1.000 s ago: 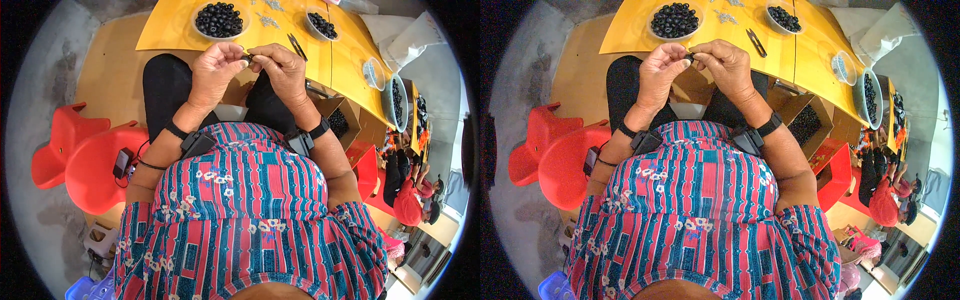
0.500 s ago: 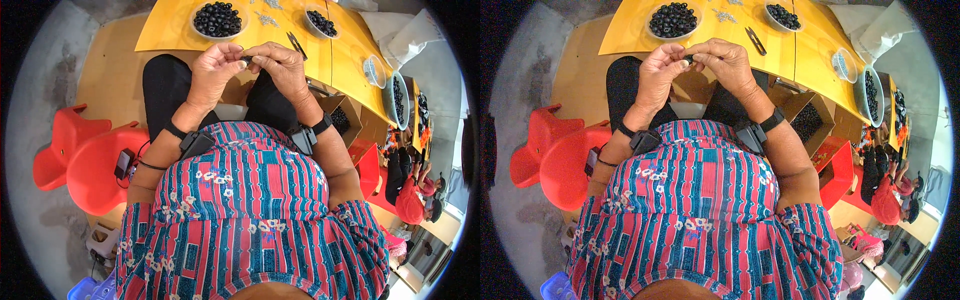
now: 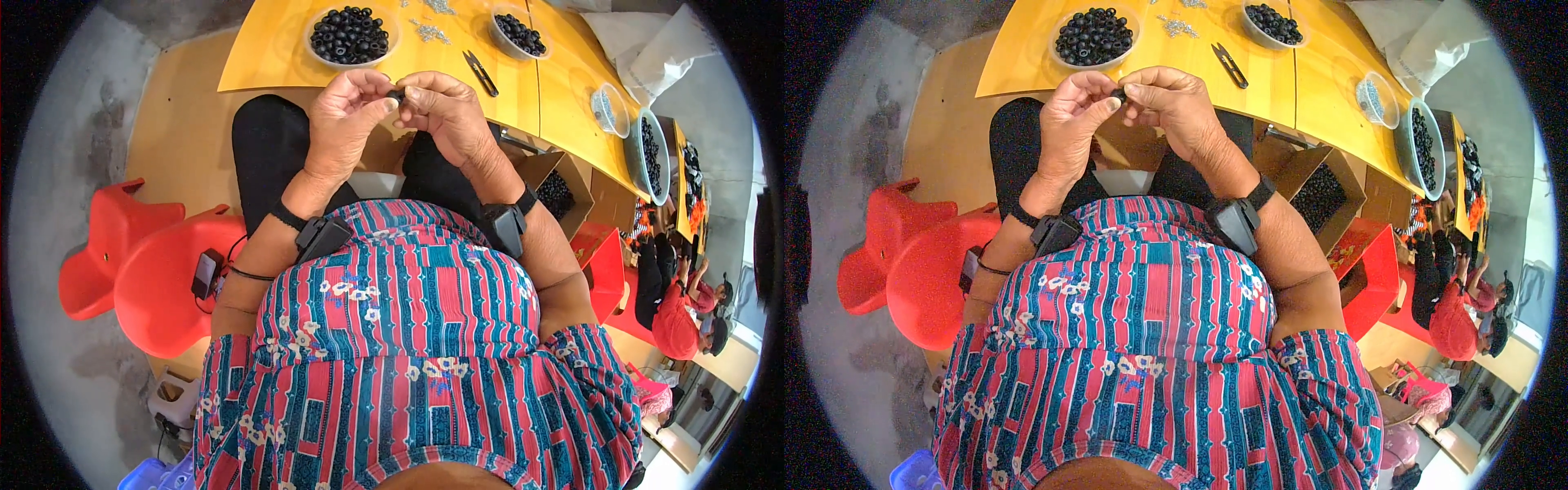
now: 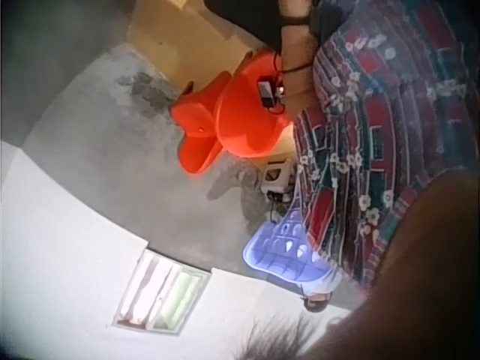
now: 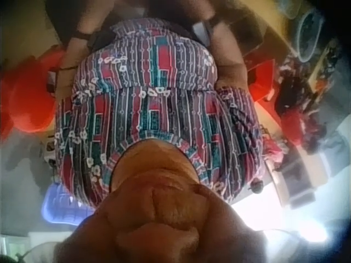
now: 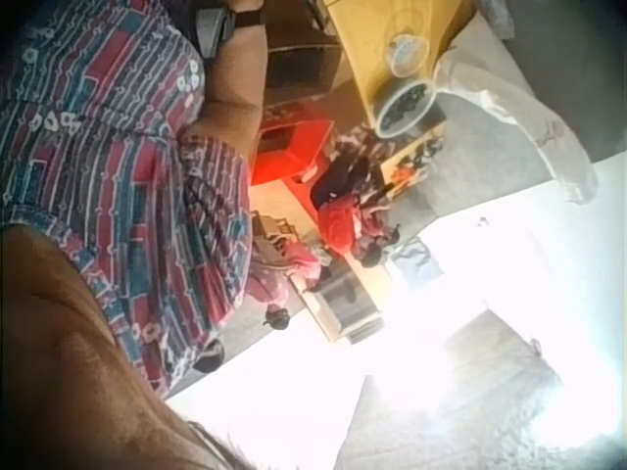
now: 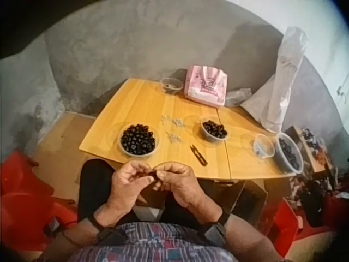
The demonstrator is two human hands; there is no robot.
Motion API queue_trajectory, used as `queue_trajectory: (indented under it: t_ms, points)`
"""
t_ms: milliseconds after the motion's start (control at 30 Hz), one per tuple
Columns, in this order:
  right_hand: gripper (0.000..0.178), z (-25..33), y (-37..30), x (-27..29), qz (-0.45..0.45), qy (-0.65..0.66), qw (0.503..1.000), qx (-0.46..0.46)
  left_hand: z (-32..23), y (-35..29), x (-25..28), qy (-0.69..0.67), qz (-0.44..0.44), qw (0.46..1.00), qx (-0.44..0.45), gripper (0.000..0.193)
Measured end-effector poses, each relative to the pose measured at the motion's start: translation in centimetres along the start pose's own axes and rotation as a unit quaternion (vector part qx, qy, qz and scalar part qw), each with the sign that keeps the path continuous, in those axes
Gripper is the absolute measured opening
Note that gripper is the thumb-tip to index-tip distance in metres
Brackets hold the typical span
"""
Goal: The person assembles small rubber rings with metal inserts by hand, taking both components from plastic containers and fitting them together.
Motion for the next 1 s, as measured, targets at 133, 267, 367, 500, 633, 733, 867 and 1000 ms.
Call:
queue_trajectory:
  t_ms: [133,267,367,500,633,733,867,1000]
  points:
    - [0.031,-0.3,0.2,-0.3,0.034,-0.016,0.998,-0.048,-0.1,0.1,0.0,-0.001,-0.002,1.0,-0.019,0.02]
    - [0.033,0.1,0.0,-1.3,0.084,-0.017,0.995,-0.042,0.0,0.1,-0.1,0.012,-0.005,1.0,-0.025,0.019]
    - [0.032,0.1,0.0,-1.3,0.08,-0.017,0.996,-0.033,0.2,0.1,0.0,0.014,-0.002,1.0,-0.026,0.019]
    - [0.033,0.4,0.0,-1.5,0.061,-0.018,0.998,0.007,0.2,0.3,-0.1,0.003,0.004,1.0,-0.029,0.019]
    - [0.03,0.2,-0.4,-1.6,0.051,0.013,0.997,0.049,1.0,-0.1,-0.4,-0.02,0.03,0.999,0.01,0.019]
    - [0.027,0.0,-0.4,-0.6,0.01,-0.04,0.996,0.08,0.8,-0.1,-0.3,-0.001,0.01,1.0,-0.018,0.022]
    - [0.026,0.4,-0.5,-0.2,-0.006,-0.121,0.987,0.106,1.6,-0.3,-0.3,-0.061,0.019,0.998,-0.007,0.027]
    - [0.028,0.8,-1.0,-0.7,0.005,-0.172,0.972,0.159,3.3,-0.9,-1.0,-0.059,0.052,0.993,0.088,0.037]
Point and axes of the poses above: each hand's wrist, its own y-axis towards the middle knuckle, its own x-axis out of the back of the hand, z = x × y, the point moved 8 cm from there along y, towards the middle knuckle, and after that the axes turned 3 degrees about -z, right-handed, at the moved point
